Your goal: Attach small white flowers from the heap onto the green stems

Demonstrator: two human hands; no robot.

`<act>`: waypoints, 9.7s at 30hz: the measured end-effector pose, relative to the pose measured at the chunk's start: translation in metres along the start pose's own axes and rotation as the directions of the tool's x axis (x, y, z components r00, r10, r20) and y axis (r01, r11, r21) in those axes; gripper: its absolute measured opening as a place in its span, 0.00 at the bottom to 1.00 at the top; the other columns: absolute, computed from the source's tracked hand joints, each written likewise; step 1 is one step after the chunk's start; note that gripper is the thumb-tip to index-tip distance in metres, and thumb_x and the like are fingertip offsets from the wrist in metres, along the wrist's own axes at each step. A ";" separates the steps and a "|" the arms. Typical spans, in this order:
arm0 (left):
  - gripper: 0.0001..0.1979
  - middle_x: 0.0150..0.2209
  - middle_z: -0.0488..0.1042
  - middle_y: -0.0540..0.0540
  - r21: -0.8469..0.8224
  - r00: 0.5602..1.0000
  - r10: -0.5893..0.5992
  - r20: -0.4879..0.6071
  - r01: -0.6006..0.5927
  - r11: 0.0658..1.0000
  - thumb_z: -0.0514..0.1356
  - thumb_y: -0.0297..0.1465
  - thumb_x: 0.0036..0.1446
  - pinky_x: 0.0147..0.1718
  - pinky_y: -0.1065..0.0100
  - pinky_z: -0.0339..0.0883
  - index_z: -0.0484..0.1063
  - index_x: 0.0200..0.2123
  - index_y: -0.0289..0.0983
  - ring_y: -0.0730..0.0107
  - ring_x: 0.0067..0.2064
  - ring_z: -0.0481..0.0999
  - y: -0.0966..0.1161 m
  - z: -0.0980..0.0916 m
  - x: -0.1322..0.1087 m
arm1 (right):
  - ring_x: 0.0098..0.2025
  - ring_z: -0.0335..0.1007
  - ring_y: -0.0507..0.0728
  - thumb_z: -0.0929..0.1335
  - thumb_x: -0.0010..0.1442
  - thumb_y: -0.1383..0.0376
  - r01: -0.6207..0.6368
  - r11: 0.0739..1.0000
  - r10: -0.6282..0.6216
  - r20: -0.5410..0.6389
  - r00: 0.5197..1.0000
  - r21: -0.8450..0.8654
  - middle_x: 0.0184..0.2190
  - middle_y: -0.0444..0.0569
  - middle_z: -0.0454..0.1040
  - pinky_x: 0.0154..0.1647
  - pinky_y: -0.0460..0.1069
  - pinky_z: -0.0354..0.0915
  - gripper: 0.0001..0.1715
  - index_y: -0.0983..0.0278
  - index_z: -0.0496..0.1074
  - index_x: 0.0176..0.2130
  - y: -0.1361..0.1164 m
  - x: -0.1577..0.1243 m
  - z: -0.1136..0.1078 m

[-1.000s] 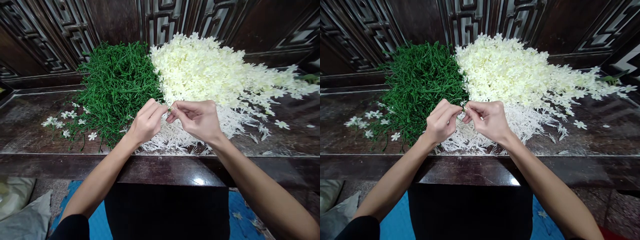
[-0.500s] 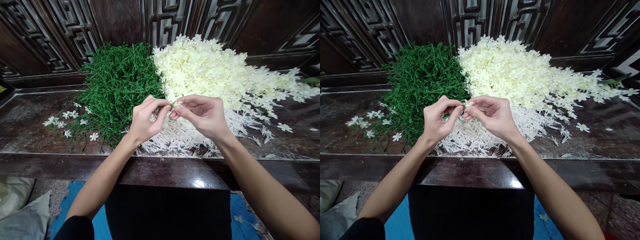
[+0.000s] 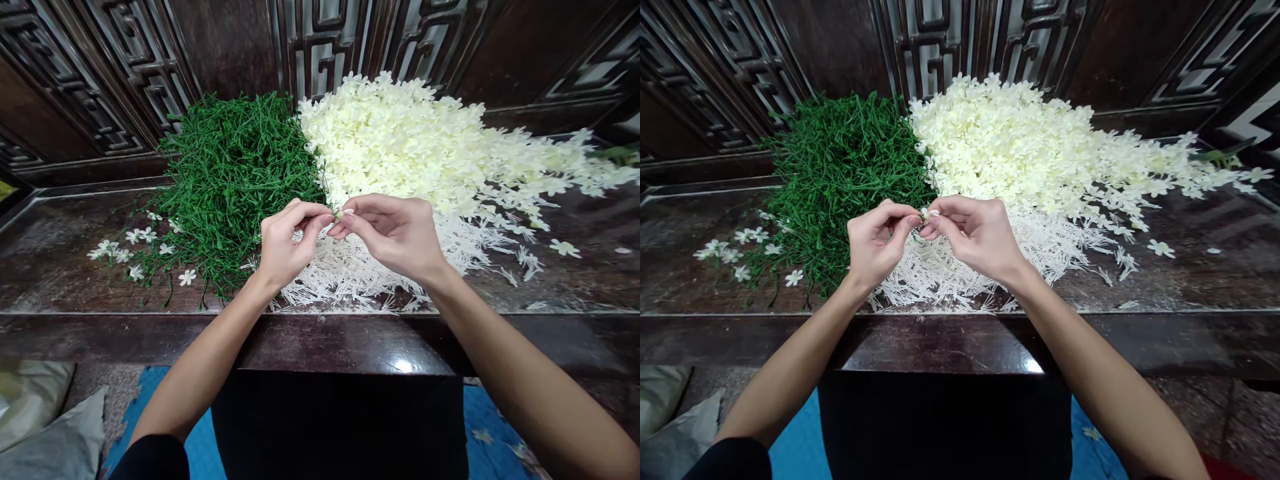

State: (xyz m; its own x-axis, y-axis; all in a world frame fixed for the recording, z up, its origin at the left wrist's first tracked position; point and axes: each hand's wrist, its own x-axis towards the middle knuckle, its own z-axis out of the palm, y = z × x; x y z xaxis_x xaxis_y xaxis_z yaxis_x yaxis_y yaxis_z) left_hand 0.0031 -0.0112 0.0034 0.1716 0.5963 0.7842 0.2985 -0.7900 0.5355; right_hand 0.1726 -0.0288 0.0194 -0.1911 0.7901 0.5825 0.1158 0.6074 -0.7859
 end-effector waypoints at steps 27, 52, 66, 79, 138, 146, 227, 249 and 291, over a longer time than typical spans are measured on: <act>0.06 0.27 0.76 0.50 0.087 0.955 0.283 -0.084 -0.276 0.957 0.61 0.20 0.59 0.27 0.71 0.66 0.73 0.34 0.37 0.75 0.28 0.71 0.005 -0.001 -0.004 | 0.21 0.68 0.49 0.68 0.61 0.71 0.051 0.999 -0.051 -0.003 0.999 0.000 0.21 0.41 0.72 0.19 0.46 0.66 0.09 0.60 0.75 0.31 -0.013 -0.009 0.011; 0.07 0.28 0.78 0.50 0.194 0.904 0.427 0.036 -0.425 0.884 0.58 0.20 0.61 0.28 0.69 0.66 0.72 0.34 0.37 0.74 0.28 0.72 0.000 -0.005 0.001 | 0.20 0.66 0.50 0.68 0.60 0.73 -0.057 0.998 0.056 0.030 0.998 0.041 0.20 0.40 0.70 0.17 0.47 0.65 0.11 0.58 0.73 0.29 -0.016 -0.010 0.009; 0.03 0.30 0.78 0.49 -0.007 0.976 0.217 0.018 -0.216 0.976 0.62 0.25 0.61 0.28 0.71 0.65 0.74 0.38 0.38 0.75 0.29 0.70 -0.001 -0.004 0.005 | 0.44 0.75 0.59 0.73 0.53 0.66 -0.023 0.984 0.010 0.076 0.997 0.178 0.42 0.47 0.77 0.41 0.56 0.76 0.13 0.57 0.75 0.41 -0.002 0.003 -0.020; 0.03 0.31 0.78 0.48 0.056 0.967 0.245 0.066 -0.249 0.967 0.61 0.25 0.61 0.32 0.68 0.68 0.74 0.38 0.37 0.73 0.31 0.72 -0.003 -0.006 0.005 | 0.29 0.74 0.54 0.74 0.54 0.60 -0.111 0.992 0.112 0.009 0.994 -0.056 0.29 0.45 0.78 0.30 0.53 0.73 0.05 0.59 0.76 0.31 -0.007 0.002 -0.013; 0.07 0.33 0.78 0.45 -0.107 0.844 -0.464 0.267 0.505 0.856 0.63 0.25 0.54 0.34 0.70 0.76 0.75 0.38 0.34 0.72 0.34 0.78 -0.008 0.000 -0.001 | 0.36 0.78 0.57 0.76 0.51 0.57 -0.322 0.946 0.323 0.101 0.941 -0.031 0.35 0.50 0.81 0.43 0.57 0.75 0.15 0.64 0.79 0.37 0.021 0.009 -0.020; 0.17 0.37 0.76 0.43 -0.089 0.812 -0.509 0.286 0.551 0.830 0.61 0.20 0.53 0.33 0.71 0.76 0.71 0.47 0.35 0.71 0.37 0.78 -0.016 -0.001 -0.002 | 0.53 0.72 0.67 0.69 0.60 0.62 -0.146 0.787 0.358 0.251 0.899 -0.600 0.48 0.54 0.79 0.56 0.68 0.65 0.16 0.62 0.79 0.47 0.039 0.003 -0.024; 0.14 0.38 0.80 0.44 -0.328 0.876 -0.418 0.240 0.478 0.815 0.73 0.37 0.44 0.45 0.61 0.78 0.78 0.32 0.35 0.66 0.42 0.80 -0.008 0.000 0.000 | 0.27 0.68 0.53 0.69 0.58 0.64 -0.098 0.969 0.131 0.135 0.982 -0.228 0.29 0.48 0.79 0.28 0.50 0.63 0.08 0.64 0.79 0.32 0.012 0.005 -0.013; 0.08 0.36 0.80 0.45 -0.334 0.870 -0.459 0.181 0.493 0.803 0.68 0.34 0.53 0.41 0.65 0.77 0.78 0.34 0.35 0.70 0.37 0.79 -0.008 0.001 0.000 | 0.30 0.73 0.53 0.73 0.55 0.61 -0.218 0.975 0.217 0.020 0.976 0.037 0.28 0.47 0.79 0.33 0.51 0.72 0.07 0.63 0.79 0.30 0.013 0.004 -0.006; 0.02 0.31 0.77 0.46 0.273 0.590 -0.242 0.770 0.039 0.961 0.66 0.30 0.52 0.37 0.64 0.66 0.79 0.29 0.39 0.63 0.35 0.75 -0.022 -0.043 0.017 | 0.24 0.74 0.53 0.77 0.50 0.61 -0.338 0.934 0.340 -0.003 0.940 0.115 0.23 0.47 0.79 0.29 0.52 0.75 0.06 0.61 0.82 0.29 0.013 0.008 -0.015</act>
State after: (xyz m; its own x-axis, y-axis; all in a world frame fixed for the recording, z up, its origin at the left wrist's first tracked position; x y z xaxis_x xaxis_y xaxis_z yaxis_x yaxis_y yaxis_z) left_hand -0.0411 0.0103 0.0181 0.7521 0.6527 0.0914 0.5495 -0.6976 0.4598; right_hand 0.1869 -0.0139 0.0169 -0.1378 0.9498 0.2809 0.0608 0.2912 -0.9547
